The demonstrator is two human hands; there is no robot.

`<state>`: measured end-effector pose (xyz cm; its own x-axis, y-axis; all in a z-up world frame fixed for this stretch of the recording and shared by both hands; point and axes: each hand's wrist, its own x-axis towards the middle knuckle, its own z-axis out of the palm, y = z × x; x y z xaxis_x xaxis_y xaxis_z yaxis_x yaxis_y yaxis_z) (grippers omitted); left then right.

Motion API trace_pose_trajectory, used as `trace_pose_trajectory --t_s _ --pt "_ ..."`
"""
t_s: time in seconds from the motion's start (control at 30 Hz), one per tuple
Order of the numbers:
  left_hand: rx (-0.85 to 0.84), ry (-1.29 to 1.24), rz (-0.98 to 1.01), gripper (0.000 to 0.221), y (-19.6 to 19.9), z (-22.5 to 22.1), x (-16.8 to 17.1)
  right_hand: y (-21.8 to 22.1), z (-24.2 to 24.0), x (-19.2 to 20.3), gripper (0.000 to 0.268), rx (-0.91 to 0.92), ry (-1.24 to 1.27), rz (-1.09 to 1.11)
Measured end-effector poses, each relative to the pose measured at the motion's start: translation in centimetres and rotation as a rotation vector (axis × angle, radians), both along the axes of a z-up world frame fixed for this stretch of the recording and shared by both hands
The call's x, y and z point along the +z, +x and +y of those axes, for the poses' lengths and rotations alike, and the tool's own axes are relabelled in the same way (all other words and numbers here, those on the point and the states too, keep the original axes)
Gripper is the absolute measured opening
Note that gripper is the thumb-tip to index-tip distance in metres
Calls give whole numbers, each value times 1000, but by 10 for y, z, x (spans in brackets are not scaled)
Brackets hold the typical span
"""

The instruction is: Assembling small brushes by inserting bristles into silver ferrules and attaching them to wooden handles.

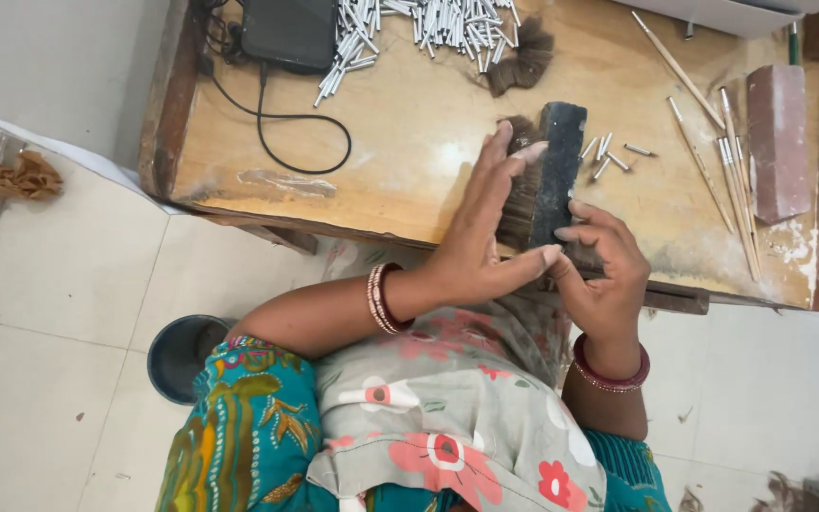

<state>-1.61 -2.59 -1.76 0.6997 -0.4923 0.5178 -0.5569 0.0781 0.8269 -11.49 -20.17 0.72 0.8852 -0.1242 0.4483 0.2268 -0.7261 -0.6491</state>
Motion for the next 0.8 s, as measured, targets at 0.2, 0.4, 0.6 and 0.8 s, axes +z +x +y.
trace_pose_trajectory --t_s 0.2,0.4,0.6,0.8 --pt "-102 -362 247 72 -3 -1 -19 4 17 7 23 -86 -8 30" --pt "291 77 -60 55 8 31 -5 15 27 -1 9 -84 -627 -107" --pt "212 400 -231 41 13 25 3 23 29 -18 18 -145 -822 -37" --pt "162 424 -235 21 17 21 1 22 26 -40 15 -169 -710 -10"
